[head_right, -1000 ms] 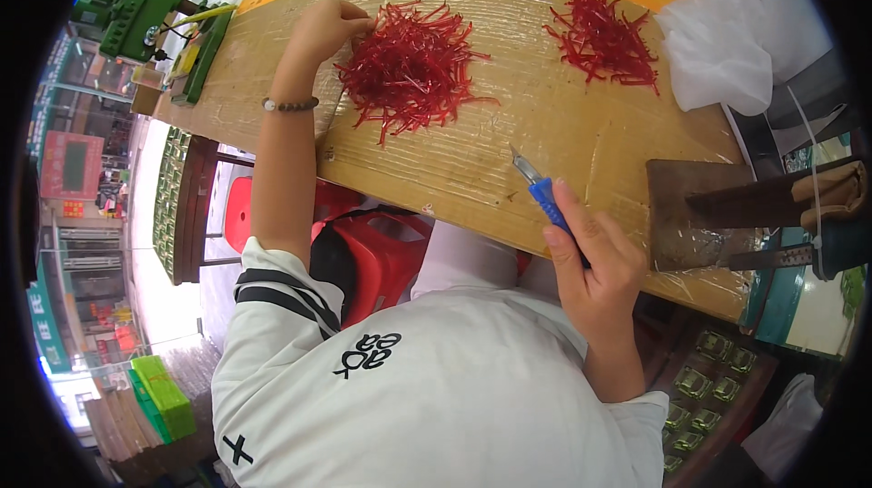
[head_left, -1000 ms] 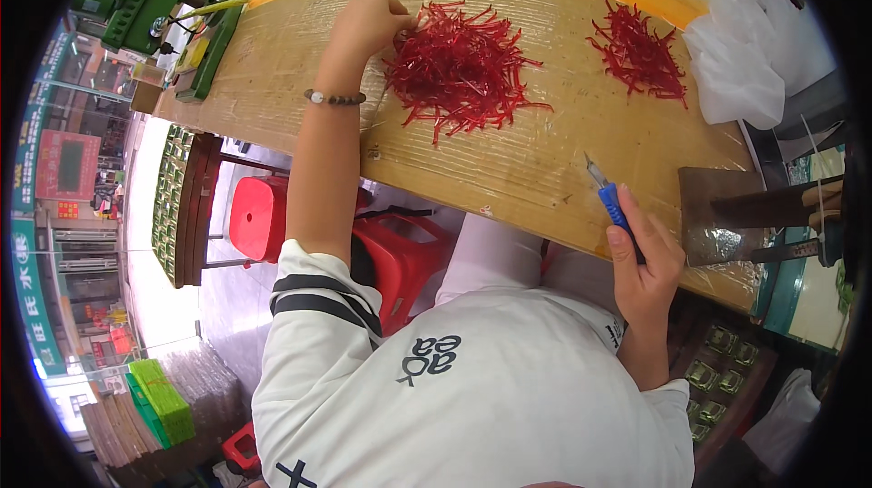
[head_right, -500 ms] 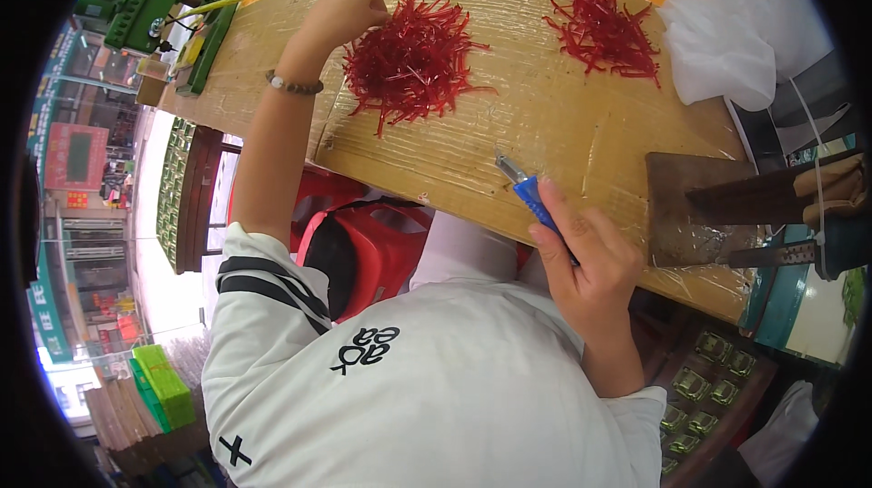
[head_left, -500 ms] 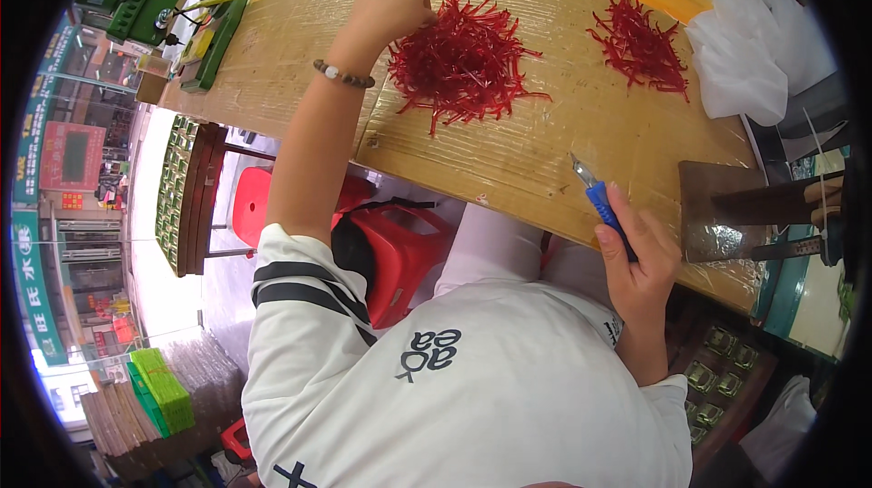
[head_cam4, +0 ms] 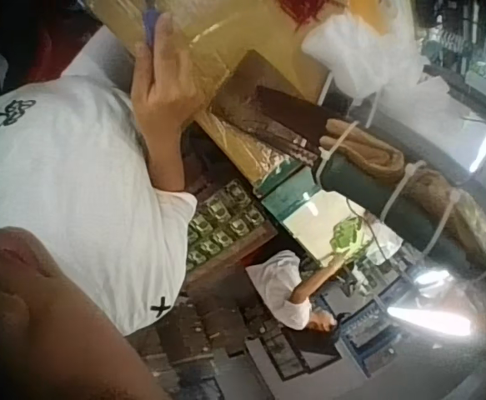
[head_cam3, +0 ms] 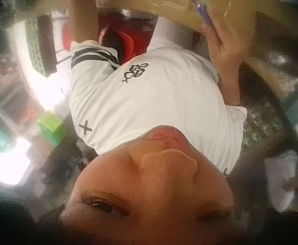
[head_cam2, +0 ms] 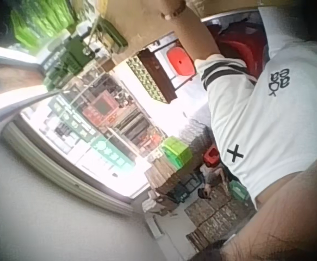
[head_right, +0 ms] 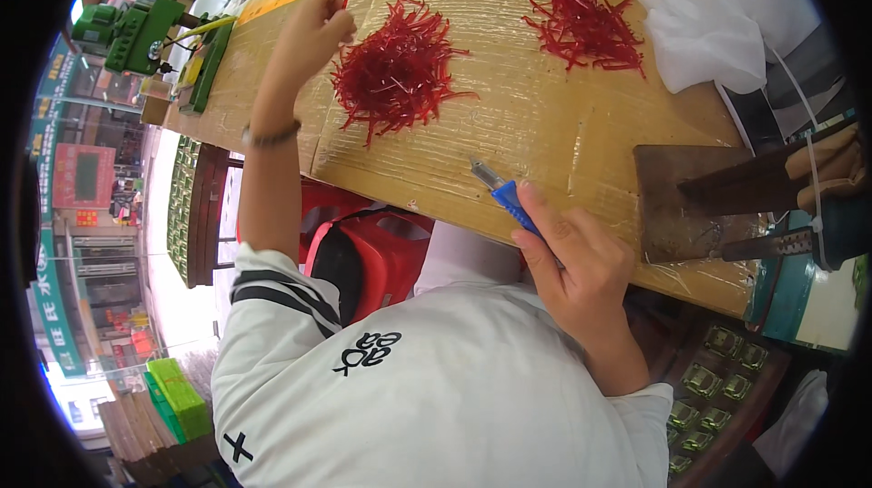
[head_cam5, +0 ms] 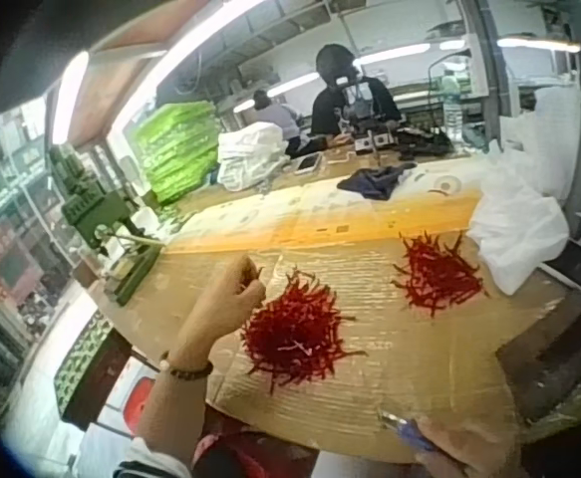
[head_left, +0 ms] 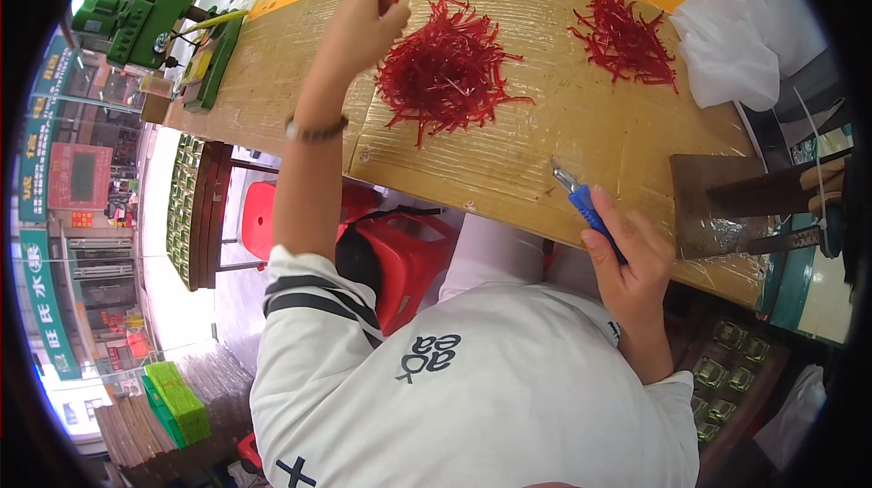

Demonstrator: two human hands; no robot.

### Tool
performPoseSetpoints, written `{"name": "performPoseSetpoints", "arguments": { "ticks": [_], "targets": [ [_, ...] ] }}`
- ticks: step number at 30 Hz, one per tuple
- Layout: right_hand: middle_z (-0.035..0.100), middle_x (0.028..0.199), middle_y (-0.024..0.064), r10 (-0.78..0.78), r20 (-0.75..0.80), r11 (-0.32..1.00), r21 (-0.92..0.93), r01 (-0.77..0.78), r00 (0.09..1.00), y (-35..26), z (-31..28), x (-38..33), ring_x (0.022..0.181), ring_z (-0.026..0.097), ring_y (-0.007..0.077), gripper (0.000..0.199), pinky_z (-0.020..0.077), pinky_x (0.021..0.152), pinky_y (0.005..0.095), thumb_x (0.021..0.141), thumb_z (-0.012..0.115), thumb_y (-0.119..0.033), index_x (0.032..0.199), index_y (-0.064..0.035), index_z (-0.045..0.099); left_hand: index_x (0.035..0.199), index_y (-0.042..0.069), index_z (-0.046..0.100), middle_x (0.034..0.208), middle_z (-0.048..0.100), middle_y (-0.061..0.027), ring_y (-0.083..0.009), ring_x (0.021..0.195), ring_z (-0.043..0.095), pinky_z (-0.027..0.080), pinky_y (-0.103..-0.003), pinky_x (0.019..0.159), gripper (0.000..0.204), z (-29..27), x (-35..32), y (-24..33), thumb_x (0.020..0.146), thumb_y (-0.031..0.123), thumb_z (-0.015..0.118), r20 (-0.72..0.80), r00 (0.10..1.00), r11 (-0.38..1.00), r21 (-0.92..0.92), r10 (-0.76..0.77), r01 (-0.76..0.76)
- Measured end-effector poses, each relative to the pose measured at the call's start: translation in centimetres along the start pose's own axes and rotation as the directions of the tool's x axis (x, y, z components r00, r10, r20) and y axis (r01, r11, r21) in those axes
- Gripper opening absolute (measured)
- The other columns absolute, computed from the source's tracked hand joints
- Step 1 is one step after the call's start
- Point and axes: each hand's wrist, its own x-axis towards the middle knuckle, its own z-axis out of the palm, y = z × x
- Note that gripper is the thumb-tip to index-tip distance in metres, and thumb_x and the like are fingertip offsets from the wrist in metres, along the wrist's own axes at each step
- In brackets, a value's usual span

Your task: The person uses a blue utility knife to cut thin red vegetable strips on a wooden cutting board. They repeatedly pick up individual strips, trim them, and place them into a growing pile on the board.

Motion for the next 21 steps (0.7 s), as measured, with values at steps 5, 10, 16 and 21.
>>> {"name": "performPoseSetpoints", "arguments": {
  "ticks": [5,10,16,21],
  "targets": [
    [0.056,0.066,0.0075,0.080,0.043,0.997,-0.020,-0.079,0.996,-0.5,-0.6,-0.1,0.051,0.050,0.0194,0.040,0.0410,0.048,0.0308,0.079,0.075,-0.010,0.118,-0.0066,0.068,0.107,-0.001,0.058,0.087,0.068,-0.0066,-0.0119,0.080,0.065,0.052,-0.023,0.069,0.016,3.2,-11.4,8.5,0.091,0.000,0.062,0.095,0.985,0.754,-0.656,0.144,-0.047],
    [0.055,0.066,0.0079,0.053,0.032,0.999,-0.007,-0.053,0.998,-0.5,-0.5,0.3,0.052,0.049,0.0188,0.039,0.0411,0.049,0.0307,0.079,0.074,-0.008,0.118,-0.0052,0.067,0.104,-0.003,0.064,0.090,0.070,-0.0085,-0.0107,0.082,0.066,0.053,-0.021,0.072,0.023,6.7,-14.6,9.9,0.082,-0.004,0.071,0.215,0.977,0.490,-0.851,0.000,0.188],
    [0.056,0.067,0.0087,0.127,0.102,0.992,-0.014,-0.127,0.987,-1.1,-0.9,0.3,0.053,0.049,0.0189,0.038,0.0415,0.050,0.0300,0.080,0.073,-0.006,0.117,-0.0036,0.067,0.095,-0.002,0.068,0.085,0.066,-0.0032,-0.0073,0.069,0.060,0.050,-0.020,0.065,0.013,7.4,-14.8,9.9,0.083,-0.003,0.071,0.143,0.987,0.611,-0.788,0.067,0.073],
    [0.055,0.068,0.0073,0.189,0.121,0.980,0.038,-0.195,0.974,-1.3,-0.9,0.4,0.061,0.047,0.0141,0.037,0.0387,0.057,0.0262,0.082,0.071,-0.003,0.119,0.0007,0.065,0.095,-0.002,0.067,0.087,0.062,-0.0032,-0.0072,0.072,0.060,0.050,-0.020,0.064,0.010,8.1,-15.0,8.9,0.085,-0.004,0.067,-0.084,0.948,0.786,-0.539,0.307,-0.302]
  ]
}}
